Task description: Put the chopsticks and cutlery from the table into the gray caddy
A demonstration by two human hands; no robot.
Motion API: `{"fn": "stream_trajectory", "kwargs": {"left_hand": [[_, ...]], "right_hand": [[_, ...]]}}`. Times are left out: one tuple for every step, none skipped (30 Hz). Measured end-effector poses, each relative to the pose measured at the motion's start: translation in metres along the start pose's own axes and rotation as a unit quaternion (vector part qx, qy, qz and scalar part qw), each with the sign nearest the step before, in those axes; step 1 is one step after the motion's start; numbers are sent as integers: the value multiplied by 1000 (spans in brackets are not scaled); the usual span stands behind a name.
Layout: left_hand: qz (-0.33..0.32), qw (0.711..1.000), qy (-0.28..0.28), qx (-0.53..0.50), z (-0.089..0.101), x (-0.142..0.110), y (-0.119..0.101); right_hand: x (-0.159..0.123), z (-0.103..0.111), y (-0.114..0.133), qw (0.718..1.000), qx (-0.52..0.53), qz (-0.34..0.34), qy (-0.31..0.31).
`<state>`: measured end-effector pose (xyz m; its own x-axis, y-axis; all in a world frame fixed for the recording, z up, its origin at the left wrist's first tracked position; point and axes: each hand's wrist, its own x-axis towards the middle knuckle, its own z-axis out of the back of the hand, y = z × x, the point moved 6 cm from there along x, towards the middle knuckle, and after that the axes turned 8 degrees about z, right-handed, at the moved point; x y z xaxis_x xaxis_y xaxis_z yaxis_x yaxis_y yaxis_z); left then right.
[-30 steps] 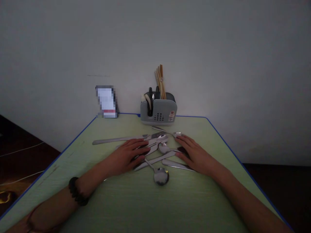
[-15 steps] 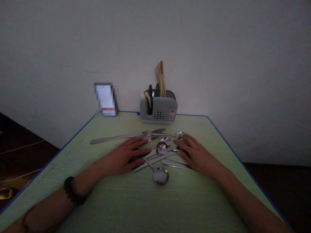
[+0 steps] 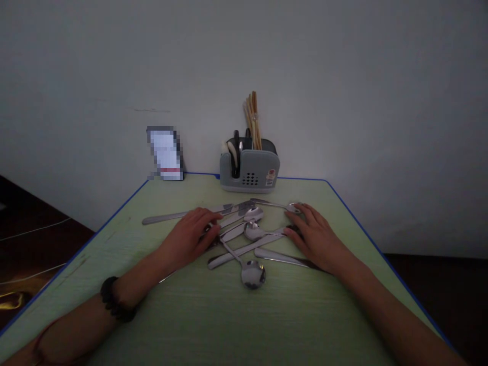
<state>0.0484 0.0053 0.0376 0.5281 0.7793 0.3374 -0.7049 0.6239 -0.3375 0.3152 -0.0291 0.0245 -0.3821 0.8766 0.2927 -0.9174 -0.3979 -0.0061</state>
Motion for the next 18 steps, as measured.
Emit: {"fn": "stream_trajectory", "kwargs": {"left_hand": [[2,1000,0,3,0,0,1],[-4,1000,7,7,0,1,0],[-13,1000,18,10,-2,1,-1],[-24,999,30,11,-3,0,-2],[-35,998,42,8,-5,0,-4],[-46,998,53,3,-6,-1,-7],[-57,996,63,-4,-6,-2,-9],[-67,995,72,-11,-7,-3,-12],[-77,994,80,-19,-7,-4,-15],[-85,992,89,-26,-7,-5,-17],[-90,991,96,-31,-7,-6,-19],[-92,990,104,-34,-7,-6,-20],[-92,989,110,-36,-7,-6,-20],[-90,988,116,-38,-7,-6,-20],[-87,988,121,-40,-8,-6,-20],[-84,988,123,-43,-8,-6,-20],[-84,988,123,-47,-9,-6,-20],[-84,988,122,-49,-9,-6,-19]], "right_hand": [[0,2,0,1000,9,5,-3],[0,4,-1,1000,22,10,-4],[1,7,-3,999,39,16,-3],[1,10,-4,998,59,22,3],[1,14,-6,996,81,25,14],[1,17,-7,994,105,26,28],[2,20,-9,991,125,24,39],[2,24,-10,989,142,21,45],[2,28,-9,986,157,20,48],[3,31,-8,984,170,23,52],[3,33,-5,981,184,28,61],[3,33,-2,977,197,35,79],[3,32,2,971,209,40,106],[3,30,6,965,220,44,139],[3,28,9,957,230,46,170],[2,26,12,950,238,45,197],[1,24,14,944,245,42,218],[1,22,16,939,253,40,231]]}}
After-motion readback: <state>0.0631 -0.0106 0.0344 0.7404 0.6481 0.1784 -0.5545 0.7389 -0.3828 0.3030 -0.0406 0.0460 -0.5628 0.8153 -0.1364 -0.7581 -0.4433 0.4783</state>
